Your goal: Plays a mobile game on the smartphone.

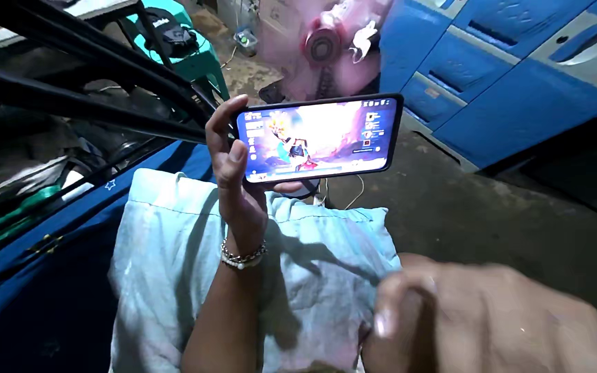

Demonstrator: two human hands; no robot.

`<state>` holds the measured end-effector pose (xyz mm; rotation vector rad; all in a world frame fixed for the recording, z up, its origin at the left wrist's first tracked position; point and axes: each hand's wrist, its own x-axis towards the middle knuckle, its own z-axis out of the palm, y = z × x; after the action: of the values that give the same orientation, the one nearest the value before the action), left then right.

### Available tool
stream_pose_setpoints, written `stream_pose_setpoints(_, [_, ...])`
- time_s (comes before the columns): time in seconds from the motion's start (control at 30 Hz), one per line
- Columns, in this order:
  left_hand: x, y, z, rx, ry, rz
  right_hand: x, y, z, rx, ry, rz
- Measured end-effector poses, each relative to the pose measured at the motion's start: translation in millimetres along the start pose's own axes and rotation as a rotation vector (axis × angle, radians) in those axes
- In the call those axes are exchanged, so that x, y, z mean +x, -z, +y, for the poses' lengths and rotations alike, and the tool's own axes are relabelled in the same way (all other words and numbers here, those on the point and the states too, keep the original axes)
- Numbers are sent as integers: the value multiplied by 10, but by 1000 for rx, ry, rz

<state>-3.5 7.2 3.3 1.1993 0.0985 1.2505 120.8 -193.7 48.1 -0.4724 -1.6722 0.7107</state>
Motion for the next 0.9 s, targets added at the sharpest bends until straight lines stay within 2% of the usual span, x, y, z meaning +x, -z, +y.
stream_pose_setpoints(0.07, [19, 4, -14, 15, -29, -2, -96, 285, 306, -98, -115, -109])
stream_pose_setpoints(0.1, [29, 0, -18, 19, -45, -1, -157, 390, 471, -233, -251, -151])
stream_pose_setpoints(0.13, [39, -8, -22, 13, -59, 8, -193, 434, 613, -422, -457, -181])
stream_pose_setpoints(0.17, [50, -23, -27, 4, -69, 29, -181, 411, 758, -584, -746, -206])
stream_pose_setpoints(0.2, [59, -35, -31, -8, -77, 43, -119, 359, 951, -655, -1054, -229])
stream_pose_setpoints(0.23, [62, -37, -37, -12, -83, 44, -67, 309, 1187, -659, -1289, -251])
stream_pose_setpoints(0.27, [61, -37, -43, -8, -84, 45, -38, 260, 1392, -635, -1436, -287])
stream_pose_setpoints(0.33, [57, -40, -52, 20, -80, 55, 37, 182, 1561, -624, -1525, -370])
stream_pose_setpoints(0.43, [59, -38, -62, 22, -78, 71, 186, 216, 1451, -716, -1438, -444])
stream_pose_setpoints(0.5, [57, -41, -51, 28, -70, 55, 93, 354, 1386, -711, -1231, -362])
stream_pose_setpoints(0.53, [57, -47, -49, 36, -69, 60, -17, 436, 1380, -686, -1079, -222])
stream_pose_setpoints(0.6, [57, -47, -52, 52, -74, 61, -227, 563, 1428, -594, -765, 192])
stream_pose_setpoints(0.67, [56, -52, -59, 75, -75, 66, -308, 616, 1407, -375, -588, 625])
stream_pose_setpoints(0.73, [44, -51, -61, 98, -64, 52, -263, 622, 1255, -130, -449, 831])
stream_pose_setpoints(0.83, [34, -71, -74, 101, -33, 0, -157, 606, 1033, 133, -309, 853])
stream_pose_setpoints(0.9, [18, -71, -85, 121, -12, -58, -128, 587, 937, 190, -276, 787])
